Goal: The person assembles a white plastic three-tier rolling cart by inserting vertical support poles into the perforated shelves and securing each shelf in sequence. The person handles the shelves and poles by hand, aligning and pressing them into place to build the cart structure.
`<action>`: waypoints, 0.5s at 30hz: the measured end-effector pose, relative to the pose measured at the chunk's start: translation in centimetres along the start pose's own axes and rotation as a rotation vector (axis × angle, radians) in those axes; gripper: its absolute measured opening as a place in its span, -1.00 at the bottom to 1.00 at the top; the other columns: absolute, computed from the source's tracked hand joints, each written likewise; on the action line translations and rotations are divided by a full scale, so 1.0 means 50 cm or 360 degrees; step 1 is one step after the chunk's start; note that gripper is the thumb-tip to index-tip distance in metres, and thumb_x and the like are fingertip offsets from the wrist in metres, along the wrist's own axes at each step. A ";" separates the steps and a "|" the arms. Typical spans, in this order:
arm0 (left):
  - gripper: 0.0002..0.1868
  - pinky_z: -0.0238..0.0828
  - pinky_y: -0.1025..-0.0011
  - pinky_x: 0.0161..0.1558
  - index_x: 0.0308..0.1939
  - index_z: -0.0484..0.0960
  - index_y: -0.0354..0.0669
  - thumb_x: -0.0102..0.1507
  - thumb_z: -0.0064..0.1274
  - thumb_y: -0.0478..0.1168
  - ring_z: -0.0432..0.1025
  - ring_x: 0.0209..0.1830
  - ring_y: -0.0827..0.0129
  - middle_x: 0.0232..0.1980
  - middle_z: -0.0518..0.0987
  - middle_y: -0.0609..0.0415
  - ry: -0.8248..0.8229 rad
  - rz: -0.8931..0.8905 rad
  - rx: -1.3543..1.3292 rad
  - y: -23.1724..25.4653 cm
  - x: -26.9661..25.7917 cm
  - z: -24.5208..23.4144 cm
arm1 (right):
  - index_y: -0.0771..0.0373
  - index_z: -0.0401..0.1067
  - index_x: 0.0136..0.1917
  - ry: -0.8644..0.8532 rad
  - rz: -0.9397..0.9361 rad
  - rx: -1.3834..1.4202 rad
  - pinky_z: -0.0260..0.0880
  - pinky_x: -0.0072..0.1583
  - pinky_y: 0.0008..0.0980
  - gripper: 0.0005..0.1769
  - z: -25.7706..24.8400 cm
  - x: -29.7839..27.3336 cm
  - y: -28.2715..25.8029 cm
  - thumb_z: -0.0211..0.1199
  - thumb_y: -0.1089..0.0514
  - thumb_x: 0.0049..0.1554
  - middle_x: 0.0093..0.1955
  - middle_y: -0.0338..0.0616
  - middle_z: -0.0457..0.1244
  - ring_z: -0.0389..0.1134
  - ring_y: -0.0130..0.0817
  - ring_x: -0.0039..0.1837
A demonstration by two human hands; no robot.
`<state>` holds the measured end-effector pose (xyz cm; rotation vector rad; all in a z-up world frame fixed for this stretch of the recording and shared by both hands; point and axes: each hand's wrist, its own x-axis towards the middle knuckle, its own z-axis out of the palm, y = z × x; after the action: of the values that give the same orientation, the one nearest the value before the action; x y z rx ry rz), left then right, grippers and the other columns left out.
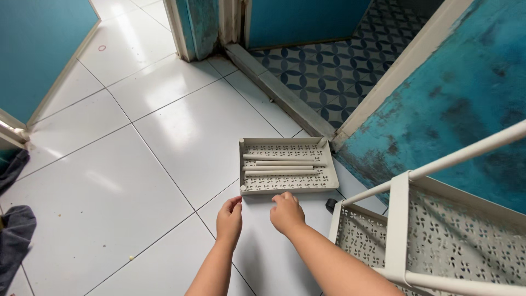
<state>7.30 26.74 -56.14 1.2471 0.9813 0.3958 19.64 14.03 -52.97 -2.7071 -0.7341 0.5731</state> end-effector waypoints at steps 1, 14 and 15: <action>-0.62 0.41 0.41 0.09 0.17 0.63 -0.18 0.32 -0.09 -0.19 0.52 0.06 0.35 0.09 0.68 0.00 -0.0004 0.0031 0.0039 -0.009 0.009 0.002 | 0.04 0.46 0.22 0.0047 -0.0020 0.0011 0.28 0.35 -0.13 -0.64 0.013 0.014 0.006 0.17 0.08 0.14 0.35 -0.19 0.19 0.15 -0.13 0.44; -0.26 0.04 -0.14 0.36 0.41 0.30 -0.12 0.13 0.13 -0.22 0.06 0.52 -0.04 0.50 0.20 -0.14 -0.0262 0.0880 0.1909 -0.015 0.062 0.046 | 0.07 0.33 0.41 -0.0017 -0.0385 -0.0014 -0.06 0.50 0.02 -0.49 0.080 0.144 0.095 0.14 -0.04 0.22 0.49 0.01 0.12 -0.05 0.12 0.58; -0.26 0.04 -0.11 0.37 0.42 0.30 -0.13 0.14 0.11 -0.23 0.06 0.52 -0.04 0.50 0.21 -0.14 -0.0260 0.0885 0.1943 -0.016 0.064 0.046 | 0.05 0.37 0.38 0.0026 -0.0426 -0.0004 0.02 0.49 0.00 -0.53 0.076 0.147 0.093 0.13 -0.03 0.22 0.46 -0.02 0.20 0.04 0.09 0.56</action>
<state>10.71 27.42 -58.14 2.6359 0.6867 0.0678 25.75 14.68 -60.22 -2.5526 -1.0706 0.4840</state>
